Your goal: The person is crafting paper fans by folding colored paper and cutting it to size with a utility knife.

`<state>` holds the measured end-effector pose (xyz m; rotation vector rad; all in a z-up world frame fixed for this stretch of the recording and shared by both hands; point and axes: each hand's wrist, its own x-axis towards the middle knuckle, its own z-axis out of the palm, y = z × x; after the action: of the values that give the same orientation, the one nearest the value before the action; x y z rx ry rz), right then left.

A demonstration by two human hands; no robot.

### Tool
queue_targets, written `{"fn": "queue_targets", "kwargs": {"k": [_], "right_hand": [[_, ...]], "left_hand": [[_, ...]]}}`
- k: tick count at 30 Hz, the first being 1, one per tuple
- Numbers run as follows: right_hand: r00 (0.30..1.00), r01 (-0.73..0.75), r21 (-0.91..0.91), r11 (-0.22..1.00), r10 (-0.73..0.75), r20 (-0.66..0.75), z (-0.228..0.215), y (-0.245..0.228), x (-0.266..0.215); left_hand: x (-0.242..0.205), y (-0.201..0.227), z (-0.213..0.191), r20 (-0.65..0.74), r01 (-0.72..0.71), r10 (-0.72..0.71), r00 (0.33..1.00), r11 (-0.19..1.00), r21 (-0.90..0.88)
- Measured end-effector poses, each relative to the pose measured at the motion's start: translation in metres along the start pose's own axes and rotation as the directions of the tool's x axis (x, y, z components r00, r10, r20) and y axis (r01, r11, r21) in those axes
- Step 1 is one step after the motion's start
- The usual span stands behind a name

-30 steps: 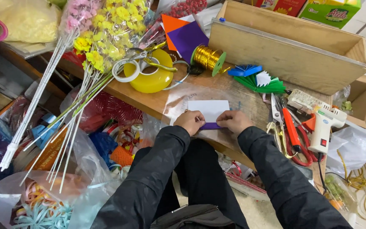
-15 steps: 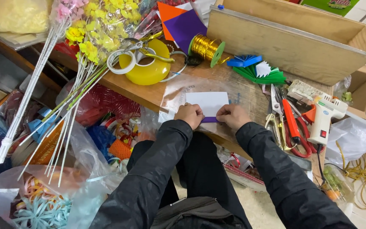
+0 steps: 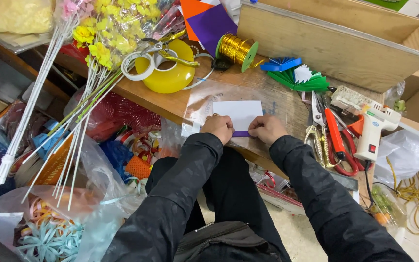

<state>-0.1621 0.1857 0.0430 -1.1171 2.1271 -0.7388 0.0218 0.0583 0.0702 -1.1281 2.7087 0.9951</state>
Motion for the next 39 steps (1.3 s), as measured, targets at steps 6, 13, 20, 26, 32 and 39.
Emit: {"fn": "queue_targets", "kwargs": {"k": [6, 13, 20, 26, 32, 39], "right_hand": [[1.000, 0.015, -0.025, 1.000, -0.016, -0.024, -0.002, -0.007, -0.006], [0.997, 0.022, -0.074, 0.997, -0.027, -0.066, -0.002, -0.012, -0.011], [0.995, 0.043, -0.151, 0.988, -0.056, -0.085, 0.004, -0.003, -0.008], [0.986, -0.020, -0.285, 0.958, -0.028, -0.163, 0.007, -0.031, -0.020], [0.964, -0.072, -0.432, 0.899, -0.048, -0.261, 0.021, -0.049, -0.045], [0.931, -0.152, -0.335, 0.930, 0.022, -0.363, 0.014, -0.037, -0.061]], "left_hand": [[0.001, 0.000, 0.006, 0.018, -0.009, 0.008, 1.000, 0.999, 0.045], [0.000, -0.003, 0.012, 0.013, -0.009, 0.008, 1.000, 0.994, 0.110], [0.001, -0.004, 0.017, -0.007, -0.028, 0.029, 1.000, 0.991, 0.129], [0.010, -0.011, 0.029, -0.020, -0.039, 0.042, 0.999, 0.990, 0.132], [0.009, -0.010, 0.030, -0.035, -0.042, 0.047, 0.998, 0.989, 0.139], [-0.005, -0.008, 0.019, -0.021, -0.042, 0.048, 0.999, 0.977, 0.210]]}}
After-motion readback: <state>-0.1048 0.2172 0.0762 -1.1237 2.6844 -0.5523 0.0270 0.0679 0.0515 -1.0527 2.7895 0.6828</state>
